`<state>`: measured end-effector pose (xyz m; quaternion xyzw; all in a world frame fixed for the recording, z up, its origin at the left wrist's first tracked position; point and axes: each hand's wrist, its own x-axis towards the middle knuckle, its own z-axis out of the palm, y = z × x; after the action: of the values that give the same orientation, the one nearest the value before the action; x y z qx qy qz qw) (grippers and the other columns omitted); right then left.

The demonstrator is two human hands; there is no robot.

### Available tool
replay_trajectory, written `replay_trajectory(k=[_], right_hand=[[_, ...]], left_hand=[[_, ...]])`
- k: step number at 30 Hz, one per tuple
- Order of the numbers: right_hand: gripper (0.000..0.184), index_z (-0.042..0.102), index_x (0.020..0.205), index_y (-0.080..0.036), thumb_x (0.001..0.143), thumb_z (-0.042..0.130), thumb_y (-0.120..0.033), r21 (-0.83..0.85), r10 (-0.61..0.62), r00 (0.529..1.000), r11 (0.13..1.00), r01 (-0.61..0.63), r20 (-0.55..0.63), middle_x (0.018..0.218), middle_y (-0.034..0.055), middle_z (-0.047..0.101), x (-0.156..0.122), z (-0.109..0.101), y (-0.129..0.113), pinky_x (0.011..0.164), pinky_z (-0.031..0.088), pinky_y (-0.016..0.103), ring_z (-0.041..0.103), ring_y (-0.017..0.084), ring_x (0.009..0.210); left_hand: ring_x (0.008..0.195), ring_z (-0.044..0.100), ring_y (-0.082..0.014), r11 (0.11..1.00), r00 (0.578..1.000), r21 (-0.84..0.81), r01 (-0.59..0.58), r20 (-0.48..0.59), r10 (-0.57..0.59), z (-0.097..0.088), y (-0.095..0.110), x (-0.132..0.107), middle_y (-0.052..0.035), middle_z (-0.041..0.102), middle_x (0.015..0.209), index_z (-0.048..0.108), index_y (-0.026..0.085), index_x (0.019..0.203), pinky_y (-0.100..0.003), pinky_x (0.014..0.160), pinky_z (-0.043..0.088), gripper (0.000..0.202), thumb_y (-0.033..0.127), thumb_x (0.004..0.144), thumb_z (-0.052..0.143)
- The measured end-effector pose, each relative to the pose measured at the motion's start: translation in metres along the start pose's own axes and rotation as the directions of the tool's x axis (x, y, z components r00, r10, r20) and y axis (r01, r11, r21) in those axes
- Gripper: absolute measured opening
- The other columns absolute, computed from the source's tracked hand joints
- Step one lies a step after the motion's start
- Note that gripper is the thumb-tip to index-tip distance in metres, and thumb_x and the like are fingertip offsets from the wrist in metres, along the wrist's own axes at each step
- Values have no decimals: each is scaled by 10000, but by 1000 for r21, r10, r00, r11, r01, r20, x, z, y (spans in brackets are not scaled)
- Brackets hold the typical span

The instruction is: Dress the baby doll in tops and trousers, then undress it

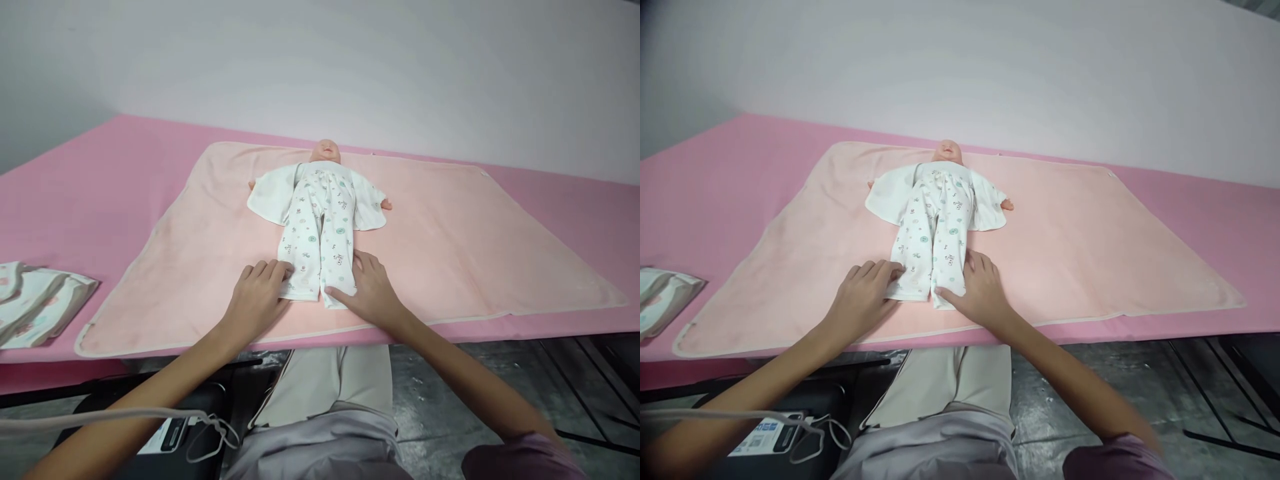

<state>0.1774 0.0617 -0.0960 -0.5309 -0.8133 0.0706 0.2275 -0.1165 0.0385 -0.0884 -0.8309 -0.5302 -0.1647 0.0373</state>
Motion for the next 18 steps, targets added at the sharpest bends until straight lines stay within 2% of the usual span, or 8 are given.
replay_trajectory(k=[2, 4, 5, 7, 11, 14, 18], right_hand=[[653, 652, 1469, -224, 1017, 745, -685, 14, -31, 999, 999, 31, -13, 1518, 215, 676, 0, -2, 0, 1074, 548, 632, 627, 454, 1366], [461, 714, 1189, -241, 1038, 726, -677, 25, -20, 1000, 999, 20, -19, 1273, 170, 773, 0, -11, 2, 972, 556, 567, 708, 400, 1151], [431, 695, 1068, -249, 1051, 709, -680, 35, -3, 1000, 999, 4, -12, 1115, 134, 791, -1, -16, 4, 931, 549, 536, 724, 360, 1007], [421, 639, 959, -261, 1085, 673, -661, 57, 34, 999, 998, -34, 6, 875, 59, 757, -2, -29, 10, 882, 529, 487, 689, 288, 780], [388, 622, 968, -278, 1063, 714, -643, 64, 99, 995, 993, -97, -28, 826, 27, 751, -8, -46, 23, 791, 503, 429, 695, 274, 726], [379, 642, 1029, -290, 1010, 764, -649, 86, 145, 988, 985, -149, 58, 773, 5, 719, -17, -50, 27, 650, 460, 385, 680, 262, 666], [380, 671, 1101, -302, 1040, 686, -677, 138, 176, 976, 971, -193, 127, 653, -34, 648, -27, -58, 26, 642, 487, 384, 668, 257, 621]], left_hand=[[993, 714, -359, 1000, 1000, -22, -14, -7, 14, 1, -1, 0, -116, 806, 1106, 621, 243, 1191, -481, 841, 475, 333, 114, 884, 624], [947, 722, -341, 999, 1000, -43, -20, -23, 19, 0, -2, -2, -95, 804, 1045, 618, 253, 1138, -464, 815, 469, 323, 87, 860, 611], [922, 725, -331, 998, 999, -53, -22, -35, 20, 0, -3, -3, -84, 800, 1012, 613, 257, 1109, -456, 803, 467, 323, 73, 843, 605], [870, 727, -309, 997, 997, -63, -34, -76, 29, -3, -4, -7, -61, 789, 950, 603, 261, 1072, -439, 783, 465, 323, 53, 824, 593], [743, 697, -272, 995, 984, -37, -91, -159, 84, -9, -2, -17, -26, 755, 838, 598, 260, 1054, -422, 737, 454, 228, 87, 909, 574], [754, 708, -269, 991, 990, -83, -105, -103, 96, -19, 2, -26, -33, 770, 874, 604, 262, 1041, -426, 743, 469, 40, 247, 1006, 615], [825, 704, -280, 969, 997, -234, -75, 1, 78, -41, -2, -22, -45, 759, 931, 629, 268, 1074, -454, 808, 512, 330, 579, 997, 707]])
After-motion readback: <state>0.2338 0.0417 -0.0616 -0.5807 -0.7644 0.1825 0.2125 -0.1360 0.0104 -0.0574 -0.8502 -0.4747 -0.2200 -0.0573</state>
